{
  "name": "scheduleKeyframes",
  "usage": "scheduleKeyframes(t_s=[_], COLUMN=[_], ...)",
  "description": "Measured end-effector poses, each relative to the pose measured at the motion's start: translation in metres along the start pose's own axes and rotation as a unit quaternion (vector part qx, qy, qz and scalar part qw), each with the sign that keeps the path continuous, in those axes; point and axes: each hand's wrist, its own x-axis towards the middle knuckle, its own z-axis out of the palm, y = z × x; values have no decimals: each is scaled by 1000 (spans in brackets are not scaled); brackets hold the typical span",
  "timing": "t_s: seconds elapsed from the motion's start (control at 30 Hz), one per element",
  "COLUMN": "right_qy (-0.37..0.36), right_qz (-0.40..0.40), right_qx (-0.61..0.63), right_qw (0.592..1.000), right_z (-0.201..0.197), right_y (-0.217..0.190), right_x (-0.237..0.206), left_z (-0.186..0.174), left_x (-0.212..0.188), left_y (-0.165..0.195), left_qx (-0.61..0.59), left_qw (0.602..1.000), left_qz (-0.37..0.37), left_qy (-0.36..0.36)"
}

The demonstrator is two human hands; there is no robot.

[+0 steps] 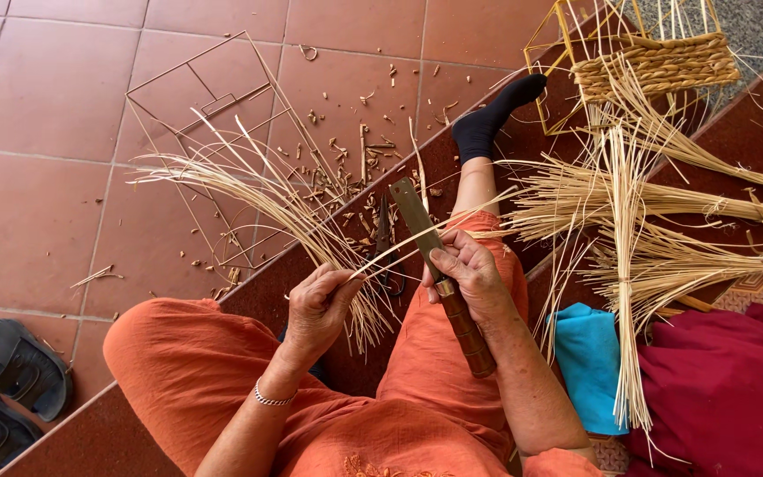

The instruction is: The person sits on a tiled floor and uses a knife to shave thin strips from bamboo stalks. They hold each stalk with one hand and draw the knife along its length to remove the outer layer, producing fine shavings that fall onto the floor.

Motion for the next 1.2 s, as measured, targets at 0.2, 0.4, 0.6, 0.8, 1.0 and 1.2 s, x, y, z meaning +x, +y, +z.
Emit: scheduleKeyframes(t_s=[0.2, 0.4, 0.6, 0.8, 1.0, 1.2], right_qy=[6, 19, 64, 58, 97, 83], right_qz=[-24, -19, -56, -74, -89, -98], right_qx=[-1, -5, -19, -8, -29, 19], right_qw=[1000, 1000, 996, 996, 991, 992], right_z=[-14, -24, -41, -60, -89, -130], right_y=[-13, -24, -39, -50, -57, -62], right_x=[-2, -5, -10, -16, -22, -24], left_z=[-14, -27, -48, -54, -66, -83], left_x=[2, -4, -5, -5, -8, -10], left_y=[-3, 0, -1, -3, -20, -38], left_qx=[5, -11, -15, -12, -22, -97], left_qw=[999, 999, 999, 995, 997, 986], left_qz=[-46, -31, -46, -86, -58, -133], left_qy=[-20, -27, -16, -45, -40, -23])
